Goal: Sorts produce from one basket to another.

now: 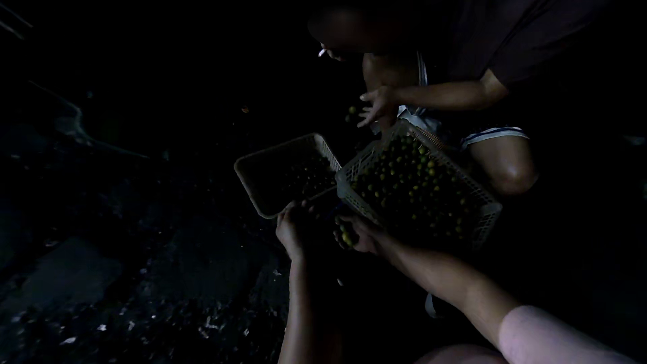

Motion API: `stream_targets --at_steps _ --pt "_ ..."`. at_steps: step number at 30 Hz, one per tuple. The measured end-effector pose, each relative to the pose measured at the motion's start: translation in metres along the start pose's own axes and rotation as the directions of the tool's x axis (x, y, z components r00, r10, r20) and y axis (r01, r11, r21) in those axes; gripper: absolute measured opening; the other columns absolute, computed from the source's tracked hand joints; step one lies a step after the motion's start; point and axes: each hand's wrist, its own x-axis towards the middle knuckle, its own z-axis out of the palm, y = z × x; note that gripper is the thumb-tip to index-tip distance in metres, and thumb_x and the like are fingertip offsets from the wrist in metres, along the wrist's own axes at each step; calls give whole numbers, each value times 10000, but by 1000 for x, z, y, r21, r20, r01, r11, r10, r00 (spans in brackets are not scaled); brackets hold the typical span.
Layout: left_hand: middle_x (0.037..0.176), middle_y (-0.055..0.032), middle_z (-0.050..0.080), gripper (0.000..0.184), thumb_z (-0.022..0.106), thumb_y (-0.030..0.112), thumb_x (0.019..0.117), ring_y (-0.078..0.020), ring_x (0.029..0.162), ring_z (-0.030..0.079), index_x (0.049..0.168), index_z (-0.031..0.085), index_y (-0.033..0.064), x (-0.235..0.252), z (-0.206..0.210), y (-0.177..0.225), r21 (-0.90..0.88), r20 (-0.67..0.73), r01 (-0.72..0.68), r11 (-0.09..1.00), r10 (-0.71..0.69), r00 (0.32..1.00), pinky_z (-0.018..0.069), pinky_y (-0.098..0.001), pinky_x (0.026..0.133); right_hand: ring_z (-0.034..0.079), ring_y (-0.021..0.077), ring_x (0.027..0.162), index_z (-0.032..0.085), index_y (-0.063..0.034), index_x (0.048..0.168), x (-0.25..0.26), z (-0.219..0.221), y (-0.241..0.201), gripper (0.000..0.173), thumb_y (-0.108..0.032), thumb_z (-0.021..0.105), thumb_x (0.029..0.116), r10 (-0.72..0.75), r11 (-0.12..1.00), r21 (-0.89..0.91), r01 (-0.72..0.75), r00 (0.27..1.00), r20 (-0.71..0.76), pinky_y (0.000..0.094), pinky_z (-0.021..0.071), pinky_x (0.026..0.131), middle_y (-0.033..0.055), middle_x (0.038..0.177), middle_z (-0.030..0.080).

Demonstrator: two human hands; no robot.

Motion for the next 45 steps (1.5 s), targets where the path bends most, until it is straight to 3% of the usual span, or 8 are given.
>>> stream_targets --at_steps 8,12,15,20,25,31,37,45 --pt "824 -26 583 148 404 160 1072 -120 657 577 1088 533 88 1 0 -1 7 -12 -51 999 51 999 516 -281 588 628 314 1122 377 -36 1509 6 77 -87 513 -248 522 1064 -285 955 -87 283 958 -8 416 557 926 244 1406 509" --pt "827 -25 583 132 417 156 1075 -110 644 589 1126 521 92 -5 6 -2 -12 -48 -21 1000 20 999 537 -271 591 685 178 843 540 -7 1334 -11 42 -106 303 -155 466 1079 -528 807 -286 517 848 45 327 585 718 142 1102 679" --pt "860 -39 604 120 445 158 1072 -129 680 623 1126 528 92 0 6 -6 -23 -35 -4 1000 3 999 562 -287 616 633 163 730 639 0 1196 0 0 -117 231 -133 509 1059 -673 525 -713 466 739 -13 324 550 647 112 956 676" --pt "958 -66 638 178 467 185 1071 -154 757 655 1197 548 89 0 12 -8 16 -50 40 999 -39 998 565 -321 652 593 368 1250 691 -95 1273 33 -35 -103 295 -100 576 1002 -567 -234 -971 36 807 167 565 493 1034 193 1324 624" --pt "940 -57 637 172 467 201 1076 -143 747 653 1180 542 87 -2 12 -5 35 -46 43 998 -42 998 566 -305 649 551 371 1328 615 -153 1415 37 -45 -78 386 -167 563 1033 -603 -443 -896 -23 747 279 560 422 1116 157 1412 608" --pt "989 -84 632 190 499 183 1060 -165 785 653 1204 548 70 -2 12 -6 41 -56 50 998 -47 997 566 -329 675 636 364 1170 593 -26 1343 41 -49 -103 449 -92 719 917 -576 2 -979 205 800 166 561 516 994 217 1272 647" --pt "1078 -94 660 275 491 214 1071 -161 835 674 1299 532 66 0 9 -7 107 -20 94 990 -92 996 574 -326 701 673 174 927 595 -95 1362 -32 -61 -92 441 -86 683 930 -708 354 -555 753 603 367 329 602 762 117 1204 659" --pt "893 -57 697 217 460 246 1087 -117 671 673 1180 559 76 -12 20 0 142 105 176 974 -191 976 550 -249 548 665 102 882 641 -153 1241 -73 -56 -76 495 -466 764 878 -671 625 -61 778 575 469 270 581 802 14 1082 688"
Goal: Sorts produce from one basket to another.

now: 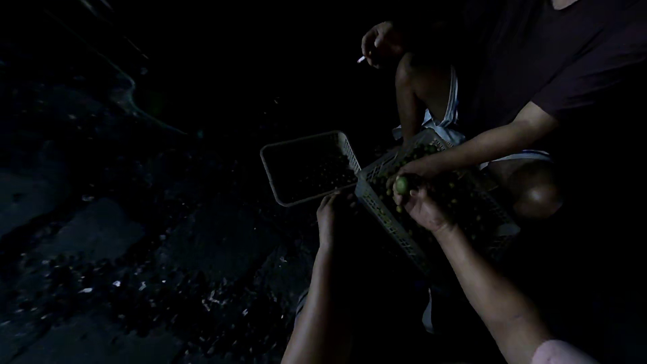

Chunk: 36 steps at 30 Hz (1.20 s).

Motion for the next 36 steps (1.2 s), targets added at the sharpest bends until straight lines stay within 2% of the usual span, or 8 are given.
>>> stream_targets --at_steps 9,12,17,20,26,30,33,36 --pt "887 -68 679 192 475 184 1076 -128 683 676 1175 559 43 4 -3 -1 -54 -21 -23 998 22 1000 574 -263 596 664 146 937 579 -8 1277 -10 -27 -11 298 -139 598 1009 51 737 -668 -104 994 -99 310 575 795 111 1153 674" --pt "909 -93 678 203 465 184 1077 -149 701 677 1176 564 37 5 -1 -1 -51 -45 -16 999 13 999 571 -286 605 695 233 813 669 -27 1112 -7 -56 -3 155 -137 584 1042 23 417 -871 -258 961 -274 408 600 738 135 1021 715" --pt "927 -75 660 206 466 202 1075 -141 725 668 1191 551 53 7 -2 -3 -25 -3 -30 999 30 1000 563 -278 615 559 388 1279 661 -95 1311 -15 -51 17 337 -162 673 982 301 -167 -898 -406 847 -439 569 473 1061 200 1398 559" --pt "862 -58 668 152 481 179 1067 -127 683 666 1139 545 62 7 -2 -6 -47 28 -69 996 71 997 566 -264 586 553 399 1284 624 -38 1344 -21 -58 34 382 -125 680 976 229 -90 -898 -431 869 -439 550 476 1069 224 1405 538" --pt "887 -55 652 159 487 153 1062 -125 696 666 1161 545 44 6 -1 -7 -40 -4 -76 996 76 997 577 -264 613 677 264 908 595 -24 1311 -22 -55 18 281 -116 562 1048 287 494 -696 -522 853 -436 430 587 807 192 1203 643" --pt "872 -60 652 155 472 164 1074 -128 673 660 1148 535 44 5 2 -6 -18 -16 -63 998 63 998 566 -271 592 607 354 1201 670 -37 1233 -12 -51 35 252 -136 579 1019 205 99 -899 -426 893 -400 539 516 998 187 1361 583" --pt "900 -69 656 184 464 172 1077 -139 690 667 1181 534 38 3 0 -4 -8 -13 -57 998 57 998 574 -287 610 589 408 1242 603 -136 1392 -6 -44 47 398 -174 632 997 257 -229 -928 -293 902 -348 587 508 1002 184 1477 514" --pt "923 -70 653 204 456 173 1081 -130 683 664 1220 521 39 5 -2 -3 5 -27 -39 999 39 999 571 -274 600 605 453 1199 603 -166 1409 -5 -40 52 412 -145 621 998 292 -326 -916 -236 896 -334 592 532 953 238 1527 439"
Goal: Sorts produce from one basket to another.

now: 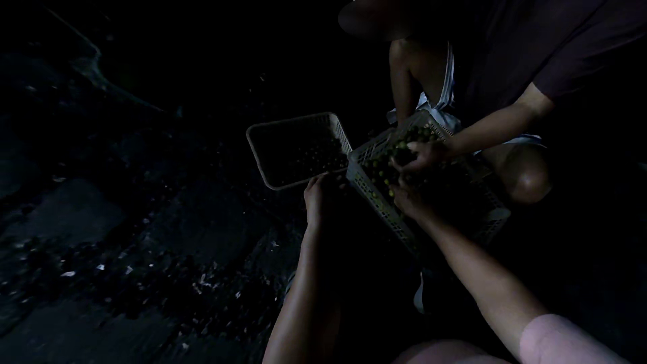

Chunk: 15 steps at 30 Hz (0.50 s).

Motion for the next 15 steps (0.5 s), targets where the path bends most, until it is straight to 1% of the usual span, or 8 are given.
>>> stream_targets --at_steps 1,3,5,7,9,10,12,15 --pt "928 -70 655 210 451 167 1082 -127 689 665 1229 522 35 0 0 1 -1 -4 -1 1000 1 1000 570 -268 605 607 450 1204 617 -130 1377 0 0 1 377 -131 617 1000 5 999 50 -4 1000 -12 576 537 964 248 1526 436" --pt "935 -68 656 209 442 167 1086 -124 706 670 1224 521 31 -1 0 1 6 -8 -12 1000 12 1000 568 -263 612 593 430 1232 616 -46 1317 -5 -4 3 304 -151 584 1033 75 969 237 -69 997 -20 572 517 1001 241 1490 470" --pt "943 -73 658 216 450 174 1087 -128 711 672 1231 523 30 0 0 2 8 -14 -14 1000 15 1000 569 -268 617 597 423 1221 634 -13 1276 -9 -8 7 284 -167 568 1047 128 924 368 -108 991 -29 590 500 1003 246 1437 523" --pt "940 -86 661 221 468 164 1083 -138 706 670 1237 534 20 1 1 1 4 -15 -17 1000 17 1000 570 -275 621 600 406 1222 628 -85 1319 -12 -4 10 310 -149 611 1016 92 953 291 -82 996 -19 586 512 998 215 1419 543" --pt "952 -85 657 225 466 164 1085 -138 725 671 1241 530 15 2 1 -2 3 10 -17 1000 17 1000 573 -279 643 580 394 1258 580 -174 1431 -14 -3 5 443 -142 639 993 84 977 196 -86 996 18 570 511 1009 183 1483 496" --pt "934 -80 658 218 468 166 1085 -134 715 670 1232 529 18 2 3 -3 1 12 -18 1000 18 1000 572 -277 637 584 394 1250 563 -198 1456 -12 -2 2 471 -152 638 994 89 982 165 -93 996 31 565 522 996 185 1503 471" --pt "903 -71 653 195 476 161 1081 -130 695 669 1209 526 23 2 4 -4 -8 8 -24 1000 25 1000 578 -275 624 610 391 1194 595 -197 1421 -8 -1 -3 430 -159 643 996 75 983 167 -82 996 49 550 543 962 188 1498 461" --pt "937 -86 646 215 484 153 1072 -145 724 666 1224 528 8 2 1 -5 -21 14 -35 999 35 999 584 -298 653 610 428 1195 607 -182 1409 -5 -5 -8 476 -70 675 952 -52 996 79 43 991 119 590 526 983 191 1486 492"
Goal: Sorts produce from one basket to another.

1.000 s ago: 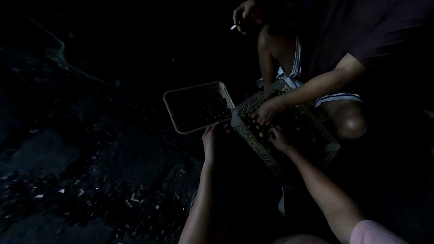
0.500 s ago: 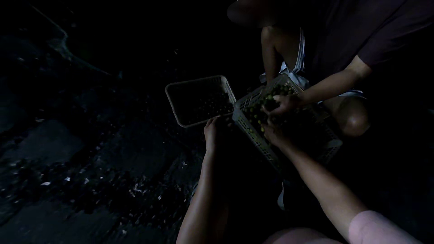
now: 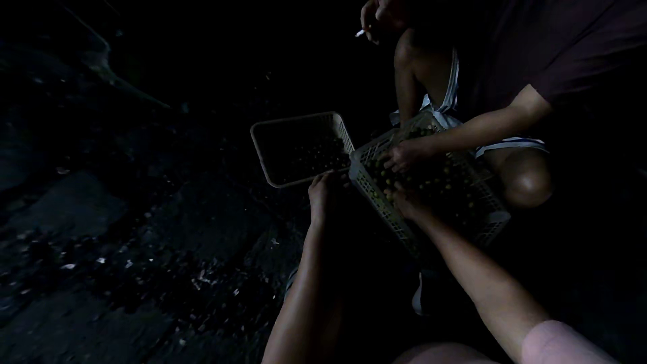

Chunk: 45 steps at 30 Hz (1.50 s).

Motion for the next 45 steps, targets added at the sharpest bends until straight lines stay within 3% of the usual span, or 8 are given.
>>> stream_targets --at_steps 6,8,11,17,22,29,35,45 --pt "935 -91 658 226 480 172 1075 -142 699 670 1242 524 26 -1 1 4 -1 -12 32 999 -32 999 572 -277 610 634 338 1152 560 -74 1415 -4 -13 17 384 -97 584 1033 7 894 447 -19 1000 29 507 534 967 190 1374 592" --pt "935 -83 656 221 489 175 1074 -136 696 669 1236 529 30 1 0 5 -7 -17 37 999 -37 999 570 -272 599 620 166 786 539 -76 1402 -21 -18 22 343 -163 450 1083 19 554 832 -43 999 39 310 536 674 109 1092 657" --pt "914 -75 651 197 500 179 1067 -133 681 658 1207 532 43 1 0 3 -39 -9 38 999 -38 999 569 -275 597 700 172 807 553 -126 1386 -54 -27 23 462 -294 254 1076 -94 -48 995 -86 992 81 318 608 715 84 1066 703" --pt "887 -61 652 172 477 163 1069 -124 683 655 1178 538 45 0 0 2 -58 28 27 998 -25 999 561 -259 592 744 322 995 543 -137 1378 -85 -39 12 471 -290 218 1074 -210 -382 921 -71 978 -12 399 632 826 194 1180 718" --pt "902 -68 677 195 467 164 1075 -131 719 683 1198 541 31 2 -4 1 -47 34 3 999 -1 999 583 -271 634 657 301 1174 456 -85 1409 -94 -33 2 439 -96 297 1000 -184 -41 999 17 983 -24 459 550 997 161 1314 643" --pt "917 -58 663 210 489 210 1067 -124 714 661 1206 541 62 1 -6 0 -29 59 6 1000 -4 998 577 -270 631 693 232 1049 567 -8 1260 -87 -31 25 286 8 397 1030 185 229 973 2 982 -46 400 588 890 137 1235 668" --pt "896 -45 659 162 480 199 1062 -128 702 657 1138 561 80 -1 -5 0 -8 23 2 1000 -2 1000 570 -282 614 679 288 1131 626 -55 1325 -79 -15 58 291 -123 495 1074 349 835 502 -224 922 -170 475 557 973 150 1288 670" --pt "916 -54 649 139 504 177 1043 -152 739 659 1130 553 80 6 -8 -5 -48 69 -10 999 13 998 578 -301 651 599 349 1241 679 -109 1284 -46 -7 31 307 -48 585 999 135 991 51 -126 953 -273 525 508 1035 159 1328 621"
